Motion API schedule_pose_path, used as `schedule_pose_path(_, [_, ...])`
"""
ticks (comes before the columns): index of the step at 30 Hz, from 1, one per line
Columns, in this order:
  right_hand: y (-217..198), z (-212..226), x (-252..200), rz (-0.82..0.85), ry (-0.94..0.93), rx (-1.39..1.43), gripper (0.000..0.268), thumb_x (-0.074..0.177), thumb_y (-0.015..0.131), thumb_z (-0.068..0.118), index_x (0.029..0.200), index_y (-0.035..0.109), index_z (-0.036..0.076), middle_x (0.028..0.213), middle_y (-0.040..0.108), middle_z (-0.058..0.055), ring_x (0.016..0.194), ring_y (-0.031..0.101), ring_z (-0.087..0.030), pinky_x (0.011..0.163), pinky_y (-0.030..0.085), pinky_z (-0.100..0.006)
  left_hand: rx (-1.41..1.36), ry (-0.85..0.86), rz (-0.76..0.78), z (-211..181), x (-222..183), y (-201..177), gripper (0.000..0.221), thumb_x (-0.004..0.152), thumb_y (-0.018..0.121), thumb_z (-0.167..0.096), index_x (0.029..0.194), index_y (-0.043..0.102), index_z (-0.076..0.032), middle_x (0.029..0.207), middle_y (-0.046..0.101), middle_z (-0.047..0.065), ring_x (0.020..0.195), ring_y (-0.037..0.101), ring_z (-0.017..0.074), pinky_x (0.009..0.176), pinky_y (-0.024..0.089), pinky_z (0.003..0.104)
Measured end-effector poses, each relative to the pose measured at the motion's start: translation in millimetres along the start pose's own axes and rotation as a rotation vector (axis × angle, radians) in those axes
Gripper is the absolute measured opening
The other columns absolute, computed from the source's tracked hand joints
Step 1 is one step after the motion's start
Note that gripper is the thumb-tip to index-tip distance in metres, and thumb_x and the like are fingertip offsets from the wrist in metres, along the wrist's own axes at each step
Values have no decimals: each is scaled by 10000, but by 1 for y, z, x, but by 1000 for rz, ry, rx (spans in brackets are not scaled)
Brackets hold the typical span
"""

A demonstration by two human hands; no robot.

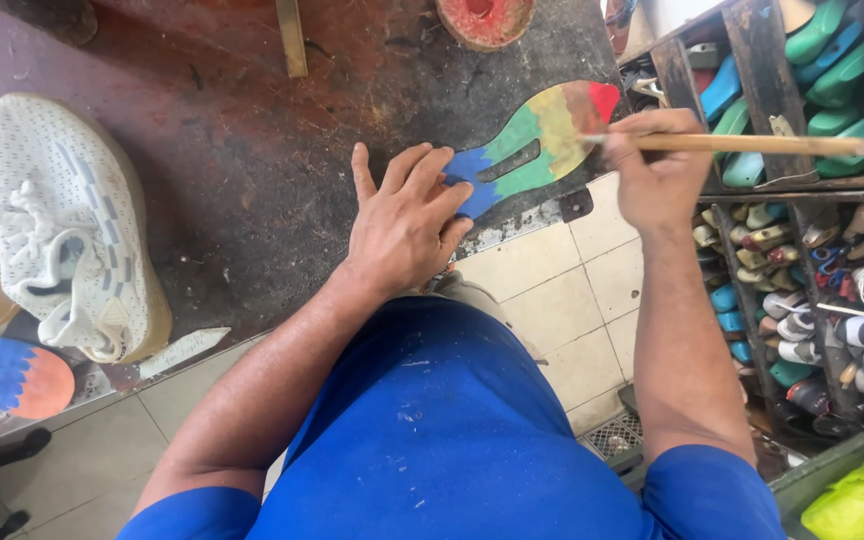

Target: Applying a liquid coating to a shoe sole using a brush at a repair bench

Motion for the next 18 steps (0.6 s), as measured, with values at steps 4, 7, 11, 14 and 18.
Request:
schedule_pose_path(4, [-3,3,-30,-114,-37,-227,124,909,828,-74,940,722,-18,823,701,-186,629,657,-255,542,480,-342,-5,2,3,0,0,-1,304,920,737,-362,1169,733,-188,1402,560,124,1390,443,337,1090,51,824])
schedule_pose_path(7, [10,19,-35,-79,-7,7,239,909,819,-135,931,591,-66,875,681,-250,705,693,-281,567,519,-311,7,8,3,0,1,1,305,916,744,-362,1170,732,-194,1410,558,120,1394,439,336,1085,56,827])
schedule_pose_path(11, [-5,17,-28,-229,-24,-183,117,885,777,-113,882,693,-32,727,692,-183,622,685,-252,559,497,-316,7,22,-2,-2,1,0,320,906,749,-374,1175,729,-201,1413,559,113,1390,447,336,1081,78,826])
schedule_pose_path(14, [14,22,-43,-154,-60,-111,169,868,802,-111,894,658,-26,815,686,-211,694,688,-281,583,516,-332,14,17,-13,-2,3,-1,324,900,749,-383,1171,727,-205,1406,562,108,1384,454,333,1079,95,823])
schedule_pose_path(18, [12,18,-29,-167,-25,-15,179,935,772,-153,954,618,-64,774,677,-180,592,664,-216,558,516,-308,7,18,-28,-1,2,-2,319,900,750,-387,1164,728,-208,1401,572,103,1384,459,327,1084,96,812])
Point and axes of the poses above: each hand's wrist, its own x-axis towards the middle knuckle, its own y-axis out of the palm, z = x × y, the point moved 10 cm from there along x, towards the middle knuckle
